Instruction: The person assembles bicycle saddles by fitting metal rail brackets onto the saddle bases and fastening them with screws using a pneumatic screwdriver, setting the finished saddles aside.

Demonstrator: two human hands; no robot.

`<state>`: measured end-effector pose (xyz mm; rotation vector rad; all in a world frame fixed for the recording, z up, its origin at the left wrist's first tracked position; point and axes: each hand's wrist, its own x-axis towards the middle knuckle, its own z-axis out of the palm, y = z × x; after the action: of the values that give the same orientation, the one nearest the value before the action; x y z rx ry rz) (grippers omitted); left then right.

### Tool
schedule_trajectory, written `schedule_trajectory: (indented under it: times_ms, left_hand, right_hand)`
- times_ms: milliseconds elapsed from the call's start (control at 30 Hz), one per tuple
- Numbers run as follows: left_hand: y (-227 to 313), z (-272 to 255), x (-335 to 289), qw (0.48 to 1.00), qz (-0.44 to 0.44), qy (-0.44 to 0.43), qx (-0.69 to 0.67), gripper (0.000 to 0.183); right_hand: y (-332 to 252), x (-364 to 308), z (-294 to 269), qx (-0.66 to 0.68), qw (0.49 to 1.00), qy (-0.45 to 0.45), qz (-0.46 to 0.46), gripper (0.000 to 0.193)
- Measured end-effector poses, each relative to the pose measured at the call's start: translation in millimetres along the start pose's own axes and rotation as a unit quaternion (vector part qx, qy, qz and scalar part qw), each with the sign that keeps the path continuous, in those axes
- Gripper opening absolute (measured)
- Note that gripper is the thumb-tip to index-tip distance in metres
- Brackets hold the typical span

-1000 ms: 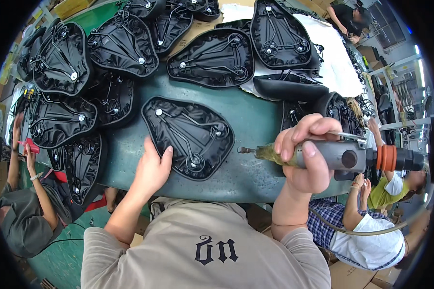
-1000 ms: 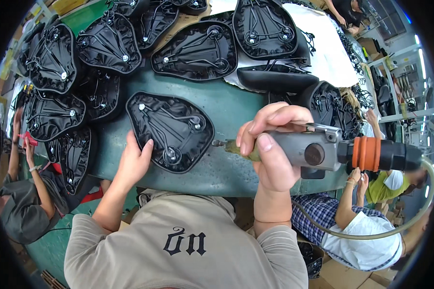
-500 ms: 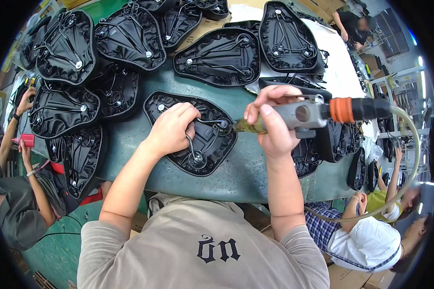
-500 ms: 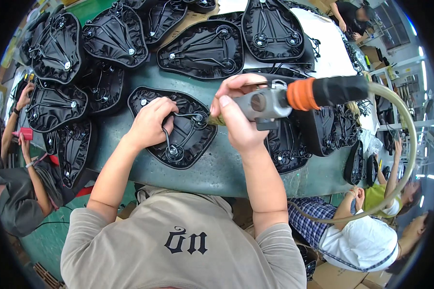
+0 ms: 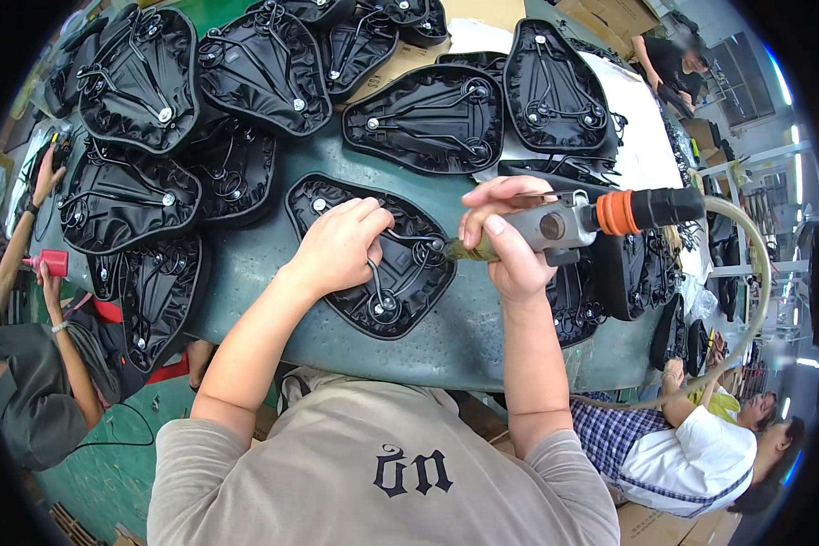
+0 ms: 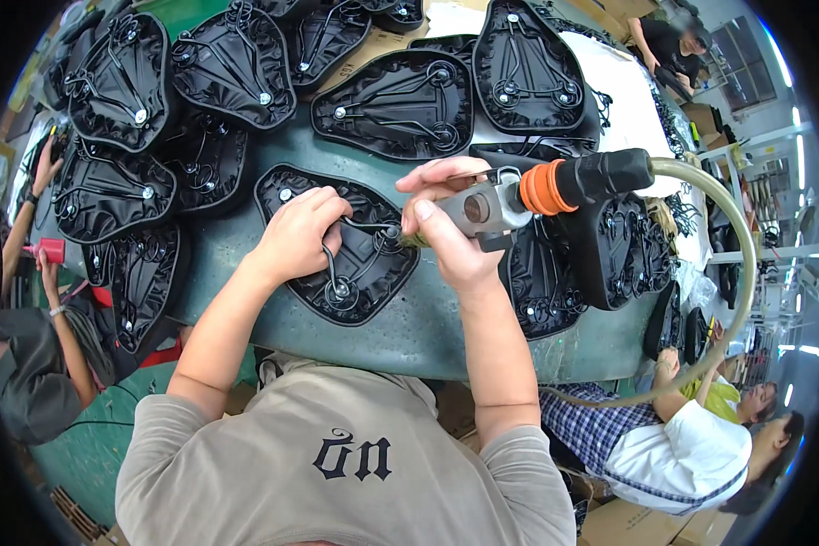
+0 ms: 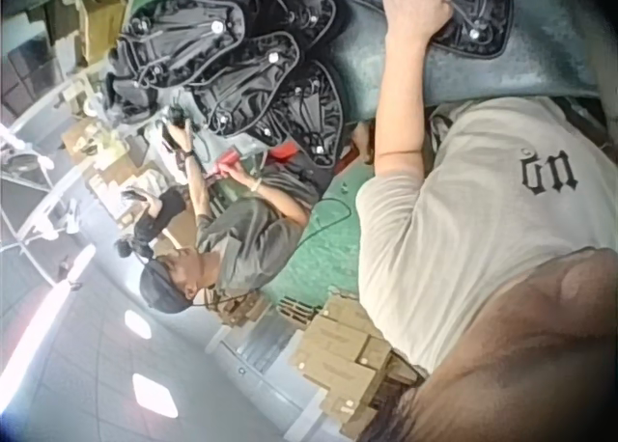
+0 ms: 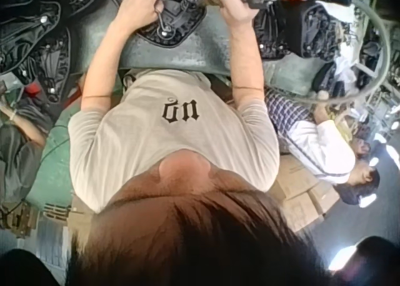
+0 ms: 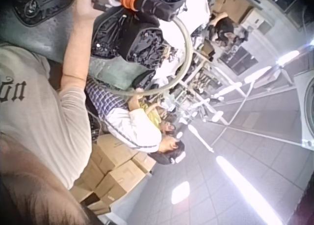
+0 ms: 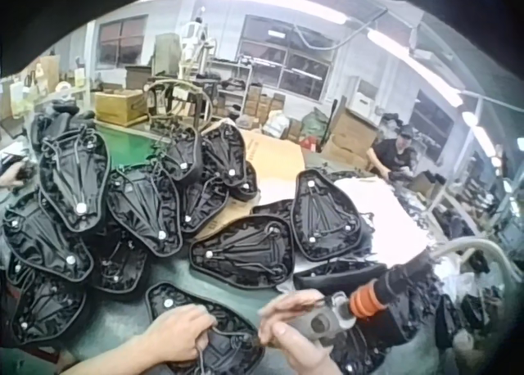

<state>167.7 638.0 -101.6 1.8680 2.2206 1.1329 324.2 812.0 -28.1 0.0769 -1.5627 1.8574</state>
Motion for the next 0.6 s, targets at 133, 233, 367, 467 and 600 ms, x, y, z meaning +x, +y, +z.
schedule_trajectory:
  times_ms: [133,233,367,467,600]
  left_hand:
    - [5.8,0.9,-5.2,0.999,-0.035,0.001,0.019,0.027]
    - [28.9,9.2,-19.9,0.988,-0.136,0.063,0.032,0.032]
    - [42.6,8.1,-30.7,0.986,-0.155,0.068,-0.013,0.041]
    - [39.0,14.7,-32.7,0.988,-0.137,0.074,-0.023,0.041]
    - [37.2,16.9,-34.8,0.986,-0.145,0.075,-0.019,0.040]
  right_hand:
    - [-47.8,-2.4,12.6,-0.004,0.996,-0.019,-0.085,0.034]
    - [-83.0,-18.2,23.4,0.013,0.997,0.014,-0.070,0.032]
    - [-92.2,-43.6,40.8,-0.001,0.999,0.043,-0.005,0.032]
    - [-83.9,-52.0,44.4,-0.080,0.997,0.001,-0.025,0.031]
    - [-79.7,-56.8,47.5,-0.080,0.996,0.011,0.025,0.028]
